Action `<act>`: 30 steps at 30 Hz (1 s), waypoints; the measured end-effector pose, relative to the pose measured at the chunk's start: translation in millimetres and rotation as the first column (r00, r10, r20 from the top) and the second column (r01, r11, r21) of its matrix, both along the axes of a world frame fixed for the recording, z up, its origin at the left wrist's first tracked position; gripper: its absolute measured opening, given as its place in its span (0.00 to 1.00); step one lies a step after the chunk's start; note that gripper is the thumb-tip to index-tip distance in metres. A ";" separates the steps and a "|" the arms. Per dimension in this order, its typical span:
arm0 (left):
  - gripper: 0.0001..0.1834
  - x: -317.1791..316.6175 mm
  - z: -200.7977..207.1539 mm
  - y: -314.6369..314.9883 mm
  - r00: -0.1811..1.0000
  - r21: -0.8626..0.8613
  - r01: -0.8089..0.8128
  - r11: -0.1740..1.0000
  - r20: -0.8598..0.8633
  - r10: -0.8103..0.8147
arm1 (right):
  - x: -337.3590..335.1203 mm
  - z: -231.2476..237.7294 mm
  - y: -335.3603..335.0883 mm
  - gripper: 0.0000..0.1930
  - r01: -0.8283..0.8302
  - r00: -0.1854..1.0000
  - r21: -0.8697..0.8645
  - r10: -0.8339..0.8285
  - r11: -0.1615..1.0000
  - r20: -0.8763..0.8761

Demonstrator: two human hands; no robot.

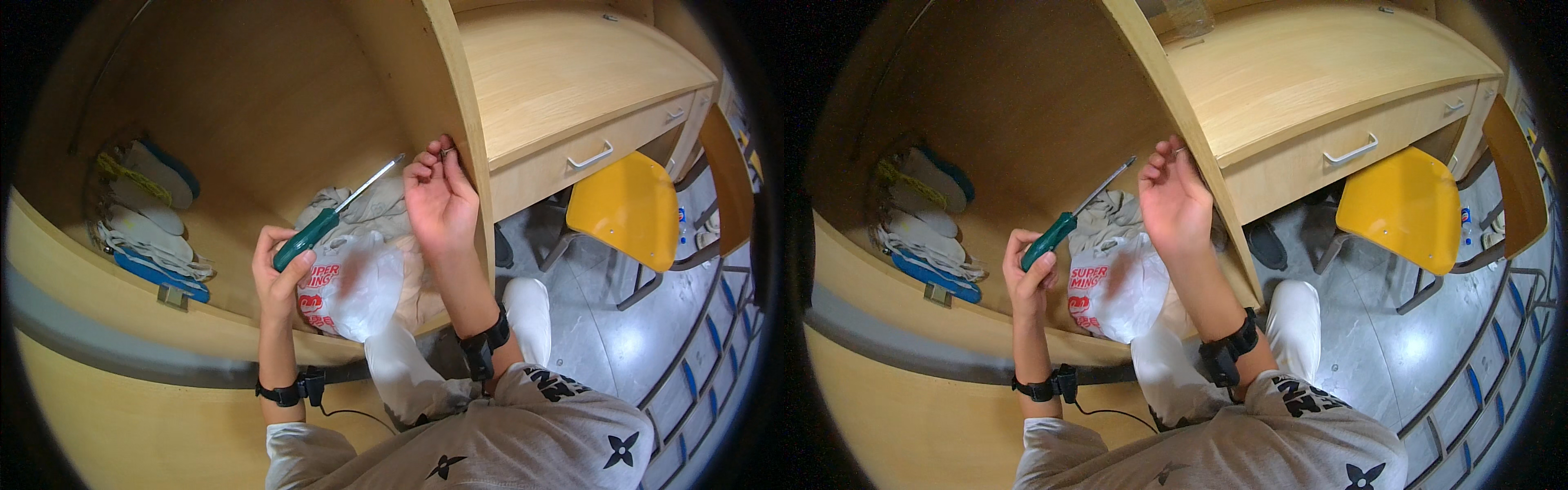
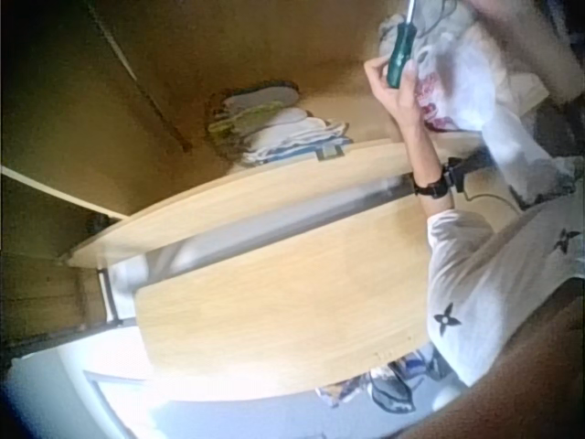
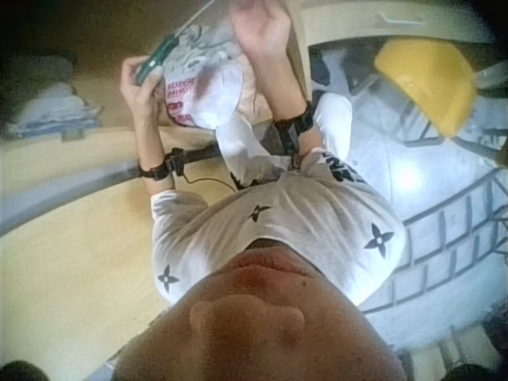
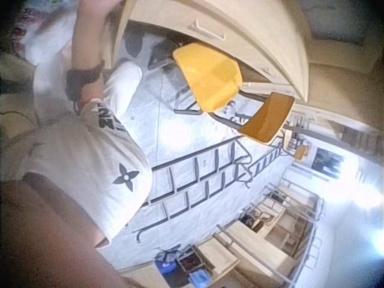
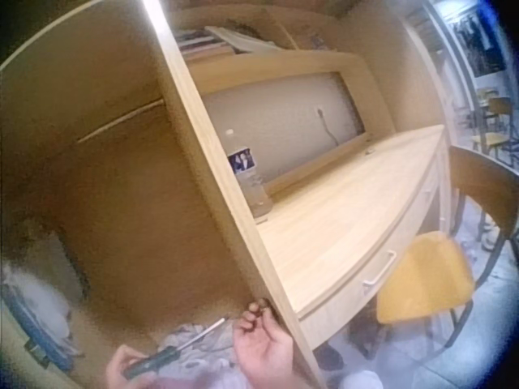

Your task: The person uses a screwdriver to tighten screws on a wooden shelving unit and desk, handling several screws by hand and adjusting books and bottles on the shelves.

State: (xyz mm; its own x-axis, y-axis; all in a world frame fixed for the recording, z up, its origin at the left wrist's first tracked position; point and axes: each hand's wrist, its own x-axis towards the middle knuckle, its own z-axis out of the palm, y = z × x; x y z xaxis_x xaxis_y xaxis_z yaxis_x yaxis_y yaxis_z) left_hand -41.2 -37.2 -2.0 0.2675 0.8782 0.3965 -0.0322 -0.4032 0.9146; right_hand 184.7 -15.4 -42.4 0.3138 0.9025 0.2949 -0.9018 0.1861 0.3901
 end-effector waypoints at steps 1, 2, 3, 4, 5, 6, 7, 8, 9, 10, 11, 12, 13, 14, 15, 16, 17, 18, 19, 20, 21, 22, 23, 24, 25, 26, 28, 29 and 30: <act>0.17 -1.3 -0.2 -0.5 1.000 0.000 -0.002 1.000 -0.001 0.002 | -0.3 -0.4 1.7 0.07 0.008 1.000 0.002 -0.008 1.000 0.001; 0.17 -3.0 -0.8 -0.8 1.000 0.005 -0.003 1.000 -0.007 0.003 | -0.8 -2.4 2.9 0.07 0.006 1.000 0.002 -0.006 1.000 0.000; 0.17 -3.0 -1.0 0.0 1.000 0.012 0.000 1.000 -0.011 0.000 | 0.5 -3.6 4.2 0.07 0.031 0.999 -0.013 -0.031 0.999 0.037; 0.17 -2.8 -0.8 0.3 1.000 0.014 0.002 1.000 -0.009 -0.002 | 1.8 -4.6 5.9 0.06 0.058 0.996 -0.028 -0.056 0.998 0.073; 0.17 -2.4 -0.7 0.6 1.000 0.008 0.002 1.000 -0.008 -0.002 | 3.4 -4.8 8.9 0.06 0.061 0.995 -0.025 -0.059 0.998 0.075; 0.17 -3.1 -1.4 0.1 1.000 -0.003 0.000 1.000 -0.008 0.000 | 3.1 -3.4 11.0 0.07 0.061 0.992 -0.007 -0.060 0.998 0.112; 0.17 -2.7 -1.8 0.1 1.000 -0.006 0.001 1.000 -0.007 -0.001 | 2.5 -2.6 12.0 0.07 0.061 0.987 0.012 -0.062 0.998 0.149; 0.18 -1.6 -2.0 0.4 1.000 -0.014 -0.001 1.000 0.021 0.001 | 0.9 -2.7 11.7 0.07 0.062 0.987 0.010 -0.063 0.998 0.150; 0.18 -0.8 -1.8 1.0 0.999 -0.021 -0.002 1.000 0.050 0.003 | -0.7 0.9 9.9 0.07 0.046 0.990 -0.021 -0.043 0.999 0.138; 0.18 -1.2 -3.1 2.1 0.999 -0.022 -0.001 1.000 0.052 0.002 | -1.4 3.8 7.3 0.08 0.029 0.992 -0.051 -0.023 0.998 0.124; 0.18 -2.5 -5.2 3.8 0.999 -0.018 -0.008 1.000 0.034 0.009 | -2.0 4.5 2.0 0.08 0.030 0.992 -0.051 -0.023 0.998 0.125; 0.17 -3.0 -5.4 4.9 1.000 -0.010 -0.016 1.000 0.015 0.017 | -2.9 5.0 -4.7 0.08 0.017 0.996 -0.033 -0.013 0.999 0.090; 0.17 -2.8 -4.9 4.7 1.000 -0.006 -0.018 1.000 0.016 0.018 | -2.8 5.4 -7.7 0.08 0.003 0.999 -0.014 -0.002 1.000 0.055; 0.18 -2.4 -4.6 4.1 1.000 -0.006 -0.010 1.000 0.018 0.010 | -1.7 5.2 -6.3 0.08 0.001 0.998 -0.010 0.000 1.000 0.056; 0.18 -2.0 -5.1 3.3 1.000 -0.012 0.000 1.000 0.015 0.001 | -0.7 2.0 -5.1 0.08 0.005 0.999 -0.002 -0.005 1.000 0.044; 0.18 -1.9 -5.0 2.6 1.000 -0.014 -0.001 1.000 0.012 0.001 | -0.3 -1.1 -3.5 0.09 0.009 0.999 0.005 -0.009 1.000 0.033; 0.18 -1.9 -4.8 1.9 1.000 -0.026 0.008 1.000 0.031 -0.007 | 0.2 -3.3 -0.6 0.09 0.008 1.000 0.003 -0.009 1.000 0.030; 0.18 -2.2 -4.8 1.2 0.999 -0.039 0.016 0.999 0.050 -0.014 | 0.8 -4.9 3.4 0.09 0.006 1.000 0.030 -0.007 1.000 0.023; 0.18 -2.6 -4.8 0.7 0.999 -0.040 0.015 0.999 0.049 -0.013 | 1.0 -6.6 6.5 0.09 0.004 1.000 0.057 -0.005 0.998 0.016; 0.18 -3.0 -4.9 0.3 0.999 -0.037 -0.002 0.999 0.047 0.004 | 0.7 -8.8 8.5 0.09 0.004 1.000 0.055 -0.004 0.998 0.015; 0.18 -3.2 -5.2 0.1 0.999 -0.032 -0.019 0.999 0.047 0.020 | 0.4 -9.3 9.7 0.09 0.000 1.000 0.066 -0.001 0.998 0.007; 0.18 -3.0 -5.4 0.2 0.999 -0.034 -0.019 0.999 0.047 0.021 | 0.1 -9.9 10.3 0.09 -0.003 1.000 0.078 0.003 0.997 -0.002; 0.18 -2.4 -5.4 0.7 0.999 -0.035 -0.018 0.999 0.047 0.020 | 0.2 -10.8 10.5 0.09 -0.003 1.000 0.077 0.003 0.997 -0.001; 0.18 -2.3 -5.2 1.2 0.999 -0.036 -0.017 0.999 0.047 0.018 | 0.5 -7.3 8.6 0.09 -0.009 1.000 0.062 0.009 0.998 -0.003; 0.18 -3.3 -6.0 1.8 0.999 -0.035 -0.017 0.999 0.047 0.018 | 0.9 -3.8 6.6 0.08 -0.015 1.000 0.048 0.015 0.999 -0.004; 0.18 -5.2 -7.7 2.6 0.999 -0.034 -0.027 0.999 0.017 0.027 | -0.1 -0.6 3.3 0.08 -0.015 1.000 0.048 0.015 0.999 -0.004; 0.18 -5.8 -10.1 4.9 0.999 -0.029 -0.035 0.999 -0.009 0.035 | -3.6 6.2 -2.9 0.08 -0.046 0.997 0.014 0.047 0.999 -0.058; 0.18 -4.3 -11.5 5.7 0.999 -0.032 -0.038 0.999 -0.023 0.037 | -2.9 5.0 0.1 0.08 -0.046 0.997 0.015 0.046 0.999 -0.056; 0.17 -3.7 -11.8 5.3 0.998 -0.035 -0.043 0.998 -0.043 0.041 | -1.9 2.4 3.6 0.08 -0.029 0.998 0.035 0.031 0.999 -0.062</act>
